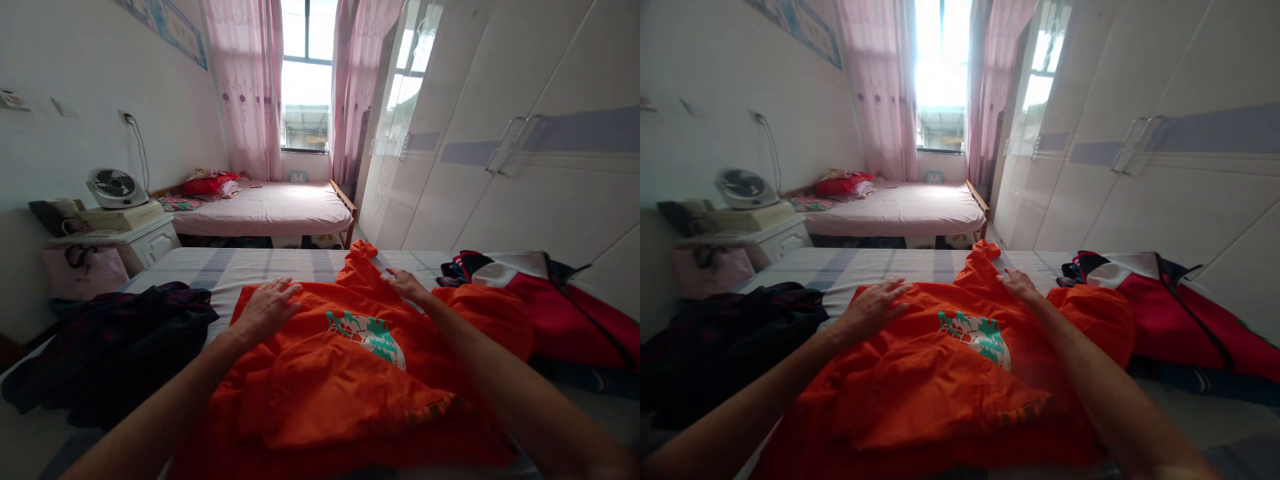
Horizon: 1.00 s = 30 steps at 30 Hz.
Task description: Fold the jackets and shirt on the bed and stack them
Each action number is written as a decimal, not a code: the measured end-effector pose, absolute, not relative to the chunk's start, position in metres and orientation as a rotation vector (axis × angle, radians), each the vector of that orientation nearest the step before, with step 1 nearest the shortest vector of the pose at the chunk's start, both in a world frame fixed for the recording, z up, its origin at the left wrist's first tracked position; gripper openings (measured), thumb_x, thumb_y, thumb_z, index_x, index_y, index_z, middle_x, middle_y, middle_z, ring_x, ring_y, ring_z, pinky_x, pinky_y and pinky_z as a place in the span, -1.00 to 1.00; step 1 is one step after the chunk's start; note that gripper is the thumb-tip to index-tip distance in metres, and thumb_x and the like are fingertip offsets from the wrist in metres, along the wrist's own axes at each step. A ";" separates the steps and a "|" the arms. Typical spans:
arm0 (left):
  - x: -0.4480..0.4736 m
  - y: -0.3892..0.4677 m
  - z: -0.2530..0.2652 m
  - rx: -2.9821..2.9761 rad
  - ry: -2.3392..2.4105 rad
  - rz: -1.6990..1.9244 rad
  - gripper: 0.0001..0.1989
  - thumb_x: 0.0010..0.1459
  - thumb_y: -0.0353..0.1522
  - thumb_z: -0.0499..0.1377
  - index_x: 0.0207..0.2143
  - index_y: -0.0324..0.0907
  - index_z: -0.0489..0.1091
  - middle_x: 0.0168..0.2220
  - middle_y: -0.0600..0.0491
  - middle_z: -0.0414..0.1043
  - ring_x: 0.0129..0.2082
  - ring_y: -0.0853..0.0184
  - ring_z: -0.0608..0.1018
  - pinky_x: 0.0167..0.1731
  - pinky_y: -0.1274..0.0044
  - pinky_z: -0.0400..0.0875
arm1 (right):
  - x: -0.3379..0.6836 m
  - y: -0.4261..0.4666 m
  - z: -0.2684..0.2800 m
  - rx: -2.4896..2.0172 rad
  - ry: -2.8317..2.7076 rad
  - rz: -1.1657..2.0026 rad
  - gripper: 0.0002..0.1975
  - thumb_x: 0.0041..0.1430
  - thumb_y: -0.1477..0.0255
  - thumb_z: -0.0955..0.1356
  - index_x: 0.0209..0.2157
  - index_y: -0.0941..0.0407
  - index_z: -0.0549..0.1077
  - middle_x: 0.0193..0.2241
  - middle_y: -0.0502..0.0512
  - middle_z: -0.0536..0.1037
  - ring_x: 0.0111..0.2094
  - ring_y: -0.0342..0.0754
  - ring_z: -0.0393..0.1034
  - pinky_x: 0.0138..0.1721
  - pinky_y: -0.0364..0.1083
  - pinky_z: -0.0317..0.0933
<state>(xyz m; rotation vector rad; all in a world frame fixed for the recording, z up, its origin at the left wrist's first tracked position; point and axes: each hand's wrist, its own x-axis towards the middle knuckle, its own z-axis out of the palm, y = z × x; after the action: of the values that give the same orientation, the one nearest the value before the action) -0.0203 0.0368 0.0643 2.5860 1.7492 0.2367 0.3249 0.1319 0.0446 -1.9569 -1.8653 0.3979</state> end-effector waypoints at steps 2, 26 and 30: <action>-0.036 0.066 0.065 2.523 1.871 0.134 -0.54 0.22 -0.30 0.00 0.17 -0.16 0.22 0.26 -0.15 0.14 0.24 0.16 0.22 0.15 0.31 0.16 | 0.320 0.142 0.042 -1.943 -1.818 0.456 -0.57 0.14 0.27 0.26 -0.02 0.20 0.46 -0.05 0.24 0.52 0.05 0.12 0.34 0.03 -0.04 0.18; -0.094 -0.017 0.066 2.918 1.765 0.463 -0.78 0.23 -0.44 -0.06 -0.23 -0.16 0.38 -0.23 -0.05 0.35 -0.21 0.24 0.41 -0.19 0.44 0.33 | 0.336 0.016 0.081 -1.376 -1.425 0.869 -0.69 -0.01 0.28 0.37 -0.20 0.09 0.48 -0.27 0.05 0.60 -0.24 0.03 0.48 -0.21 -0.08 0.36; -0.100 -0.048 0.044 2.990 1.635 0.439 -0.76 0.20 -0.51 -0.01 -0.20 -0.13 0.40 -0.21 -0.05 0.37 -0.21 0.24 0.41 -0.19 0.43 0.34 | 0.345 -0.033 0.059 -1.463 -1.468 1.067 -0.65 -0.03 0.25 0.40 -0.16 0.04 0.49 -0.23 0.04 0.60 -0.20 0.11 0.49 -0.19 0.00 0.39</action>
<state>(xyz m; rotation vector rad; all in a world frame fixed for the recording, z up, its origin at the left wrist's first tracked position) -0.0998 -0.0482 0.0443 2.9905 1.6350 0.4394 0.3451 -0.0332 0.0585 -1.4635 -1.4678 1.0673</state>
